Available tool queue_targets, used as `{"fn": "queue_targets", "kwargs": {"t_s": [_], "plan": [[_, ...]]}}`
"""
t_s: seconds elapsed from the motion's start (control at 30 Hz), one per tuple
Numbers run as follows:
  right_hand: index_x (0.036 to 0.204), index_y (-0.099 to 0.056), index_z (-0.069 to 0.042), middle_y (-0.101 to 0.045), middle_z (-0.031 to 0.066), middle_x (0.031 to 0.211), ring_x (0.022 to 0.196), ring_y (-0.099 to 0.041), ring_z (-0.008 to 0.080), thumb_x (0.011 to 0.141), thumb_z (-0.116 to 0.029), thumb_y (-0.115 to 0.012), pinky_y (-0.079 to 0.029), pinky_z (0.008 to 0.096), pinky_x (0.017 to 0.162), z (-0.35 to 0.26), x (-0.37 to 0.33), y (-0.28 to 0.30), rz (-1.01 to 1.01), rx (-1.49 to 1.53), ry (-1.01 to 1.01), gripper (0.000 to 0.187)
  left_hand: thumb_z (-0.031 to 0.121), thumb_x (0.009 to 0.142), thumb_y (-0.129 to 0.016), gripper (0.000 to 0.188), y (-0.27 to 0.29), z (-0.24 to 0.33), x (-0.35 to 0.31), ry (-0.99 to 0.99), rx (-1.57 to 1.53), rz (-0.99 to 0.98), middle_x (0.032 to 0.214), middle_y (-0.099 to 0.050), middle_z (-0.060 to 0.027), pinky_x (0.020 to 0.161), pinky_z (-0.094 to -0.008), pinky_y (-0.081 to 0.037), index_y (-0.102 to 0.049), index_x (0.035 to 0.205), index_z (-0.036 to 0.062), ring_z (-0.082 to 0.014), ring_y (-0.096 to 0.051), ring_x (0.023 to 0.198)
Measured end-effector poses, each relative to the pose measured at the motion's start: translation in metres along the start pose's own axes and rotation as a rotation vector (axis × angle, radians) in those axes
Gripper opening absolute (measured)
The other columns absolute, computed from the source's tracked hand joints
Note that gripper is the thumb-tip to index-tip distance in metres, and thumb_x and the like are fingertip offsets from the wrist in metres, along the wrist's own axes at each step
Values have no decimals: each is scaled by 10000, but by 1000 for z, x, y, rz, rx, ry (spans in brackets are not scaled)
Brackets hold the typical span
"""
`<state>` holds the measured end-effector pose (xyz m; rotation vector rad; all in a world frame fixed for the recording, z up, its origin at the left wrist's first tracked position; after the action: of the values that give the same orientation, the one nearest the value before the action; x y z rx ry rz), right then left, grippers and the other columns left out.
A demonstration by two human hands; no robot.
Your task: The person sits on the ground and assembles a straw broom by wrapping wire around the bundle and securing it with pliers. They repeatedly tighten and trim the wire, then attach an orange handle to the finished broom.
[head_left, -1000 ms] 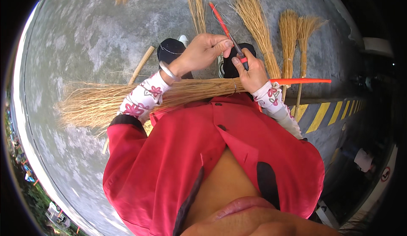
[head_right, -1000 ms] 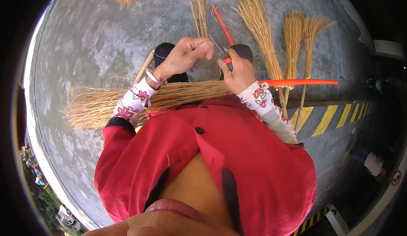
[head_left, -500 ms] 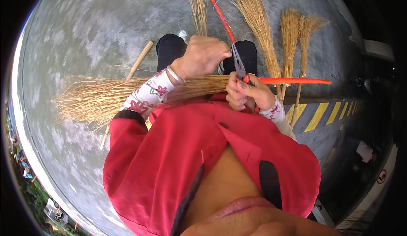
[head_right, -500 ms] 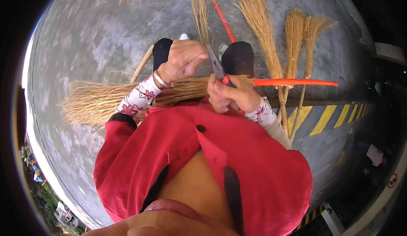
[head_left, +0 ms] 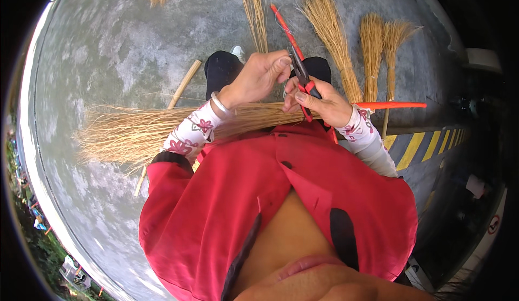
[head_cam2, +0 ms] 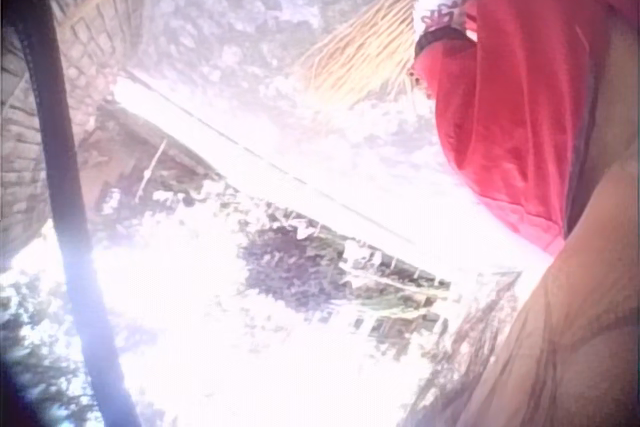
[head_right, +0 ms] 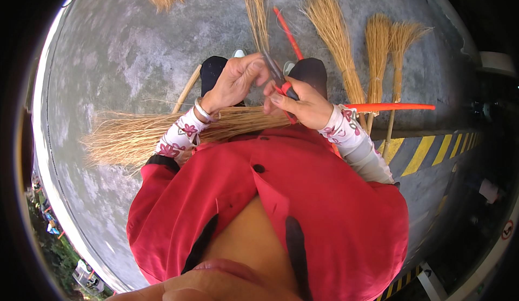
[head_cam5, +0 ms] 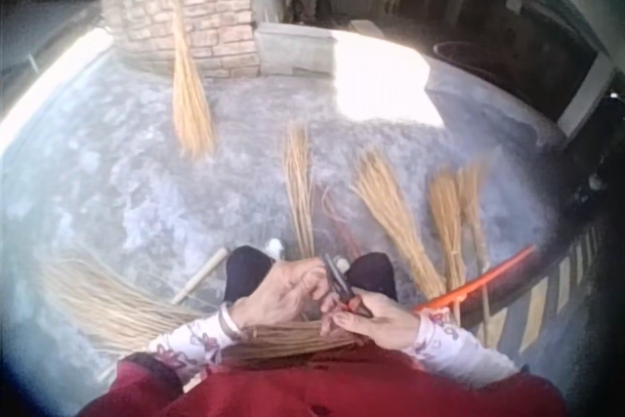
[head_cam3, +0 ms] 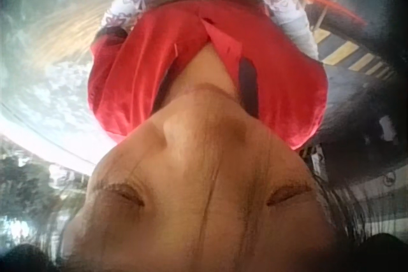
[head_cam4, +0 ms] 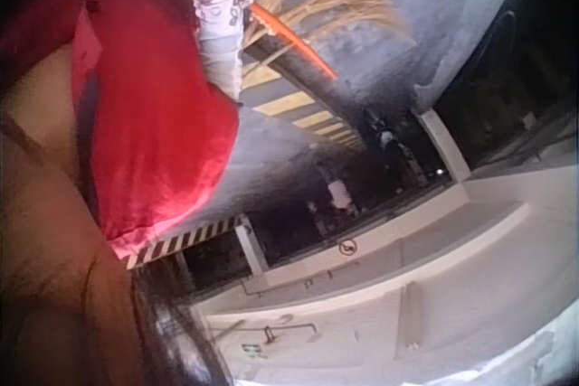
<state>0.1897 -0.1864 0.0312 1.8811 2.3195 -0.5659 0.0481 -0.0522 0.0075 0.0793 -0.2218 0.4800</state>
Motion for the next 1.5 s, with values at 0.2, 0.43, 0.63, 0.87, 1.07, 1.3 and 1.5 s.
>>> {"fn": "queue_targets", "kwargs": {"t_s": [0.2, 0.43, 0.63, 0.87, 1.07, 1.3, 1.5], "plan": [[1122, -524, -28, -621, 53, 853, 849, -636, 137, 1047, -294, -517, -515, 293, 710, 2, -4, -2, 90, -53, 54, 277, 271, 1070, -473, 333, 1, 7, 0, 37, 113, -39, 639, -504, -57, 573, -309, -435, -624, 930, 10, -122, -465, 598], [1102, -523, -14, -640, 85, 852, 804, -661, 193, 1037, -299, -530, -527, 344, 765, 2, -2, -3, 187, -180, 140, 293, 268, 1083, -444, 353, -2, 15, 2, 58, 246, 37, 600, -420, 14, 506, -268, -339, -671, 968, 23, -79, -367, 558], [1125, -514, 4, -613, 68, 862, 849, -629, 165, 1031, -265, -545, -507, 313, 818, 1, -8, 2, 287, -493, 126, 287, 289, 1048, -524, 331, -1, 15, 3, 207, 165, 19, 631, -502, -43, 541, -304, -403, -669, 931, 15, -109, -443, 584], [1066, -532, -1, -620, 185, 795, 753, -636, 365, 990, -212, -588, -486, 430, 694, 2, -12, 3, 413, -749, 133, 231, 290, 1038, -535, 325, -1, 16, 3, 172, 238, 18, 605, -514, -67, 533, -328, -403, -668, 894, 31, -158, -457, 546], [1052, -520, -7, -638, 234, 777, 739, -626, 457, 925, -142, -641, -455, 529, 614, 17, -7, 17, 464, -947, 75, 221, 282, 990, -569, 295, -1, 12, -1, 99, 545, 34, 617, -589, -132, 548, -415, -446, -657, 811, 64, -341, -578, 573], [1045, -509, -28, -639, 228, 839, 765, -623, 452, 915, -109, -647, -463, 518, 622, 24, -1, 30, 520, -1326, 77, 206, 265, 987, -558, 306, -7, 0, -5, 136, 715, 32, 600, -590, -138, 539, -429, -442, -671, 784, 67, -353, -591, 578], [1137, -536, -14, -670, 129, 967, 863, -656, 245, 985, -230, -607, -515, 380, 719, 24, 1, 33, 86, -357, -15, 274, 267, 1031, -530, 346, 2, -4, 2, 255, 100, -31, 623, -607, -43, 527, -320, -385, -694, 821, 46, -143, -502, 533]]}}
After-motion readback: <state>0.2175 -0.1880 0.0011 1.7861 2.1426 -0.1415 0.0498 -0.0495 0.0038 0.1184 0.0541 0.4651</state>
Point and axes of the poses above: each hand's wrist, its own x-axis towards the middle knuckle, its own y-axis out of the back of the hand, z = x × y, the point moved 2 cm from there along x, towards the middle knuckle
